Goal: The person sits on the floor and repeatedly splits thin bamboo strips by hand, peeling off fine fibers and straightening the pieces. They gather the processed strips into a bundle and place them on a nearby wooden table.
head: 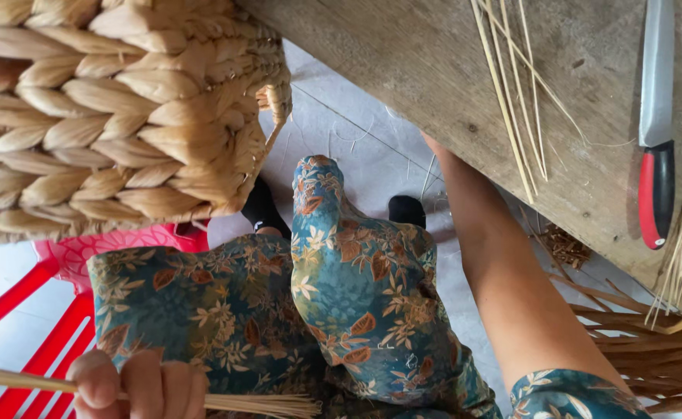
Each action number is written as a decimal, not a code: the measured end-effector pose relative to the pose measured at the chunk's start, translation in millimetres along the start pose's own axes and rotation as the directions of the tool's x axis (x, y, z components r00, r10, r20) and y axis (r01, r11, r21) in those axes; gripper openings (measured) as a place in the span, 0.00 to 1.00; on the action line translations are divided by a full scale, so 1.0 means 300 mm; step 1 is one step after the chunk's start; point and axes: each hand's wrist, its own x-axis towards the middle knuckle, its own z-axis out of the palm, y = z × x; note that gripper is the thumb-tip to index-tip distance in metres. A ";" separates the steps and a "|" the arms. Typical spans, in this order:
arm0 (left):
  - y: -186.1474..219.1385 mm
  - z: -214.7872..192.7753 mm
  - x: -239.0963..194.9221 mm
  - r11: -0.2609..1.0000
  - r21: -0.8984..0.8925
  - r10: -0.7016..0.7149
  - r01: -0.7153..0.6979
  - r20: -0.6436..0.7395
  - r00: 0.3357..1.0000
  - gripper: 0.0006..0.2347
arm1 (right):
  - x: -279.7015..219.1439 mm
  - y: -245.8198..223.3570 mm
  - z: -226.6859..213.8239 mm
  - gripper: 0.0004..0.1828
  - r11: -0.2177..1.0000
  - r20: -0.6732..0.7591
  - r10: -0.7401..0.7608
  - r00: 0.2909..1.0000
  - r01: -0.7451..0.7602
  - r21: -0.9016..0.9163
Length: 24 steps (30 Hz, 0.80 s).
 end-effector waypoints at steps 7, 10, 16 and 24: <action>-0.036 0.130 -0.030 0.994 0.040 0.103 -0.097 -0.173 0.979 0.11 | -0.210 -0.007 0.049 0.20 0.806 0.025 0.048 0.999 -0.053 0.589; -0.054 0.136 -0.003 0.986 0.051 0.164 -0.160 -0.084 0.983 0.11 | -0.418 0.012 -0.001 0.08 0.799 0.040 0.023 0.999 -0.042 0.599; -0.109 0.190 0.014 0.943 0.214 0.268 -0.255 -0.035 0.963 0.09 | -0.767 -0.004 -0.271 0.10 0.713 -0.079 0.020 0.997 0.041 0.699; -0.210 0.360 -0.156 0.558 0.744 0.445 -0.367 0.105 0.889 0.07 | -1.110 -0.127 -0.819 0.12 0.339 -0.280 0.128 0.951 0.223 0.914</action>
